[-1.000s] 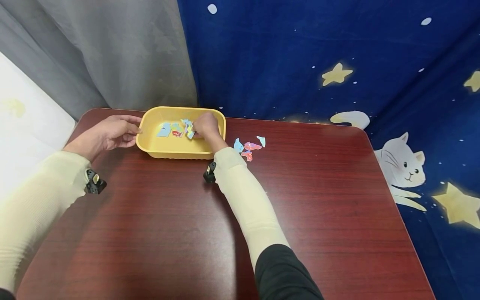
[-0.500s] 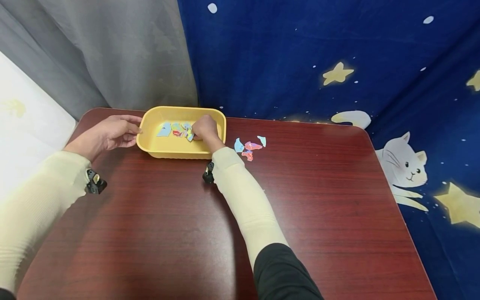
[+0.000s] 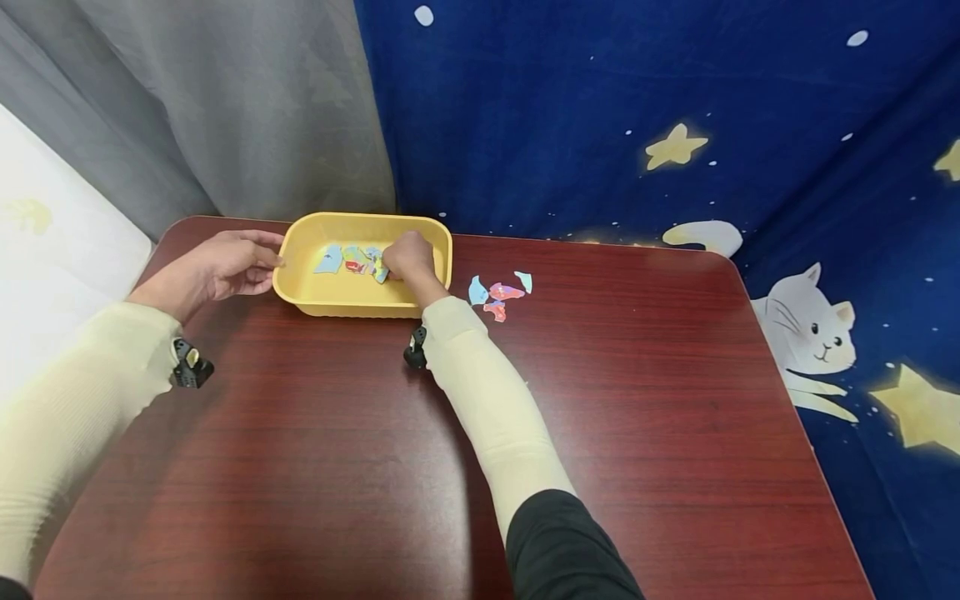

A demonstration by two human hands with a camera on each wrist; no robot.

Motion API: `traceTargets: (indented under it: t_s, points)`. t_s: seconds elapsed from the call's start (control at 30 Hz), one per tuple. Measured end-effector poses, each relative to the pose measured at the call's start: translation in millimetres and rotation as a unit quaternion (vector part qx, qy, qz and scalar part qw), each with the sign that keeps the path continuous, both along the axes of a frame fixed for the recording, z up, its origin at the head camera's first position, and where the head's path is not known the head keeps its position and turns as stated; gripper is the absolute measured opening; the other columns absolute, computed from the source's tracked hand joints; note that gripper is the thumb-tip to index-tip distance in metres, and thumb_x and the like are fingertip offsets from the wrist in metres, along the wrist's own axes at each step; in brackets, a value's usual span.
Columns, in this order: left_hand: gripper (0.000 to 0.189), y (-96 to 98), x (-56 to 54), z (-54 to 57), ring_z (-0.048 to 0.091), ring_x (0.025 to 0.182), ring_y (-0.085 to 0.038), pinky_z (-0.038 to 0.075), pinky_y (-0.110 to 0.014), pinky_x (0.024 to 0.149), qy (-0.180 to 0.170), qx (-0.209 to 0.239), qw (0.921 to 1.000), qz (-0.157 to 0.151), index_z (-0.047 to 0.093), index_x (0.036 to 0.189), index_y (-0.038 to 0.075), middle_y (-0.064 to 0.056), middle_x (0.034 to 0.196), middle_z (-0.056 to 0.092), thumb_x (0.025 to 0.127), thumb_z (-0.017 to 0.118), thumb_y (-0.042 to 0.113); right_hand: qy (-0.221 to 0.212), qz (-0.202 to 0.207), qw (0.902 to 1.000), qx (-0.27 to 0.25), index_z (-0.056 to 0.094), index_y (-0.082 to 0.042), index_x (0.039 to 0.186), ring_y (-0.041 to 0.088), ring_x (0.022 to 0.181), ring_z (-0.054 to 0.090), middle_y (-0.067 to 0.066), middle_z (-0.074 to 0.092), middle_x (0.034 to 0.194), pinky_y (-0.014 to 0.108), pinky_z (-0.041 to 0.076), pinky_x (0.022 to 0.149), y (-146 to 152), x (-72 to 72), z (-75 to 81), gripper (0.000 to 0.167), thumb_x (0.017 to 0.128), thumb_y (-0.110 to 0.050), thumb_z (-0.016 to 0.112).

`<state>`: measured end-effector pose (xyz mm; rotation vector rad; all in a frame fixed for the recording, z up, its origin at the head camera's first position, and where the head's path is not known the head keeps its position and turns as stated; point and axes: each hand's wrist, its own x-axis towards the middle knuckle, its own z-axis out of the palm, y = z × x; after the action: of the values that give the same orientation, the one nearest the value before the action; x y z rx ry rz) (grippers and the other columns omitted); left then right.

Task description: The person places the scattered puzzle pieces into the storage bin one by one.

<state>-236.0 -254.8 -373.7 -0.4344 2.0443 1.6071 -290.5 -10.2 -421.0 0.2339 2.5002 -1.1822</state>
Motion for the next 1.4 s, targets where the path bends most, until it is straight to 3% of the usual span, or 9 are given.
traceTargets:
  t_s: [0.17,0.53,0.87,0.97,1.07,1.17,1.23,1.4]
  points:
    - [0.043,0.8,0.1,0.9,0.057,0.059,-0.009,0.054,-0.023,0.061,0.0,-0.001,1.0,0.001,0.04,0.136,0.011,0.004,0.071,0.058,0.096,0.054,0.007,0.014,0.015,0.9989,0.042,0.056,-0.01,0.066,0.011,0.058,0.063,0.0,0.058,0.065,0.021,0.054,0.053,1,2.7,3.6,0.018,0.08,-0.006,0.067]
    - [0.042,0.4,0.5,1.2,0.057,0.059,-0.009,0.053,-0.022,0.061,-0.002,0.008,1.0,-0.001,0.04,0.136,0.011,0.003,0.073,0.059,0.096,0.053,0.007,0.017,0.009,0.9994,0.029,0.054,-0.01,0.064,0.01,0.05,0.057,-0.001,0.055,0.058,0.02,0.05,0.048,1,6.8,6.7,0.021,0.083,-0.006,0.063]
    - [0.037,-0.2,-0.6,0.7,0.058,0.059,-0.009,0.053,-0.023,0.061,-0.003,0.009,1.0,0.001,0.043,0.131,0.013,0.004,0.072,0.059,0.096,0.053,0.006,0.007,-0.011,0.9998,0.014,0.044,-0.012,0.054,0.01,0.04,0.039,-0.001,0.041,0.048,0.019,0.032,0.04,4,5.5,12.0,0.033,0.079,-0.001,0.062]
    - [0.037,-0.4,-1.1,0.0,0.058,0.06,-0.009,0.053,-0.023,0.062,-0.005,0.01,0.9999,0.002,0.043,0.131,0.013,0.003,0.072,0.059,0.096,0.052,0.006,-0.004,-0.029,0.9992,-0.029,0.056,-0.006,0.063,0.014,0.048,0.052,0.004,0.055,0.057,0.021,0.045,0.047,5,4.8,13.8,0.023,0.085,-0.003,0.061]
    - [0.038,-0.2,-1.4,-0.1,0.058,0.06,-0.009,0.053,-0.023,0.062,-0.005,0.01,0.9999,0.0,0.042,0.133,0.012,0.003,0.073,0.059,0.097,0.052,0.006,-0.011,-0.051,0.9962,-0.07,0.067,0.002,0.086,0.022,0.066,0.068,0.011,0.07,0.078,0.026,0.057,0.063,7,3.7,17.5,0.013,0.091,-0.008,0.06]
    - [0.039,-0.3,-1.9,0.1,0.058,0.061,-0.01,0.054,-0.024,0.063,-0.006,0.009,0.9999,0.0,0.041,0.134,0.011,0.003,0.074,0.059,0.097,0.052,0.007,-0.014,-0.074,0.9925,-0.097,0.064,0.004,0.109,0.025,0.077,0.073,0.015,0.073,0.089,0.031,0.059,0.07,10,2.4,23.1,0.022,0.092,-0.009,0.061]
    - [0.04,-0.5,-2.4,-0.1,0.058,0.061,-0.01,0.054,-0.024,0.064,-0.007,0.007,0.9999,-0.001,0.041,0.135,0.011,0.003,0.075,0.059,0.097,0.053,0.007,-0.015,-0.088,0.9906,-0.103,0.053,0.005,0.127,0.024,0.075,0.073,0.014,0.073,0.088,0.03,0.059,0.067,12,1.7,27.9,0.039,0.092,-0.01,0.062]
    - [0.04,-0.9,-2.4,-0.4,0.058,0.062,-0.01,0.054,-0.024,0.064,-0.009,0.004,1.0,-0.002,0.041,0.135,0.012,0.002,0.076,0.059,0.097,0.053,0.007,-0.013,-0.113,0.9861,-0.121,0.054,0.003,0.125,0.021,0.066,0.072,0.013,0.071,0.081,0.027,0.058,0.059,20,2.0,39.6,0.038,0.091,-0.01,0.064]
